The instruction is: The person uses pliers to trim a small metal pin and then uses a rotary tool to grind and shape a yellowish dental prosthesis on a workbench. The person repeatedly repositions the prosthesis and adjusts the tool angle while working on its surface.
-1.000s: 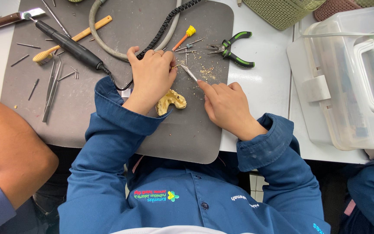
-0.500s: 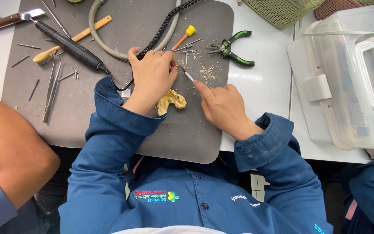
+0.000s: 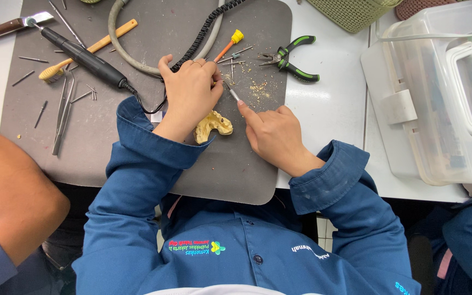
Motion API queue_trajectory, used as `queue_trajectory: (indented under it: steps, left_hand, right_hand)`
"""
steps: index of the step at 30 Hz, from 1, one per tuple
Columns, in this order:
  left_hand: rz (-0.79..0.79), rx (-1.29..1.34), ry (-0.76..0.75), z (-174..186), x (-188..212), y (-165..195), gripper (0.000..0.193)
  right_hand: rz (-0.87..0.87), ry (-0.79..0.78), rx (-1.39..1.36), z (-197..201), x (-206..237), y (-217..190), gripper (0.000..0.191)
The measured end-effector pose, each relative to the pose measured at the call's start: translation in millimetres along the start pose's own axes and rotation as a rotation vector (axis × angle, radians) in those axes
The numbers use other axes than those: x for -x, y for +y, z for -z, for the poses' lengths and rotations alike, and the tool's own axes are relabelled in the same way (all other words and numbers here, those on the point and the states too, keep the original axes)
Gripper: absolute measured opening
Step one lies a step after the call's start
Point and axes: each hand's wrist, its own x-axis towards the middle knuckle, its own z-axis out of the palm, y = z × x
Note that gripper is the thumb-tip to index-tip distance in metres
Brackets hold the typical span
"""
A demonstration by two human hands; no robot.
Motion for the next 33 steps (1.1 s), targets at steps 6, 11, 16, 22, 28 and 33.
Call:
queue_trajectory:
  steps: [6, 11, 16, 22, 28, 33]
  left_hand:
    - [-0.001, 0.046, -0.030, 3.5, -4.8, -0.3, 0.007]
    - [-0.015, 0.056, -0.020, 6.0, -5.3, -1.4, 0.006]
    - [-0.015, 0.084, -0.042, 4.7, -4.1, -1.4, 0.001]
    - [-0.029, 0.016, -0.022, 3.3, -2.4, -3.5, 0.005]
    - [-0.032, 0.021, -0.032, 3.1, -1.6, -5.2, 0.006]
    - [-0.017, 0.011, -0.046, 1.3, -2.6, -6.9, 0.006]
  right_hand:
    - [-0.013, 0.034, 0.012, -5.5, -1.4, -4.5, 0.042]
    - [-0.030, 0.032, -0.007, -7.4, -2.2, -6.3, 0.042]
    - [-0.040, 0.025, -0.037, -8.1, -2.4, -5.0, 0.043]
    - [-0.051, 0.037, -0.047, -10.7, -1.8, -4.7, 0.044]
    - [-0.052, 0.045, -0.075, -11.2, -1.9, -3.5, 0.044]
    - [-0.058, 0.032, -0.075, -11.4, -2.0, -3.4, 0.043]
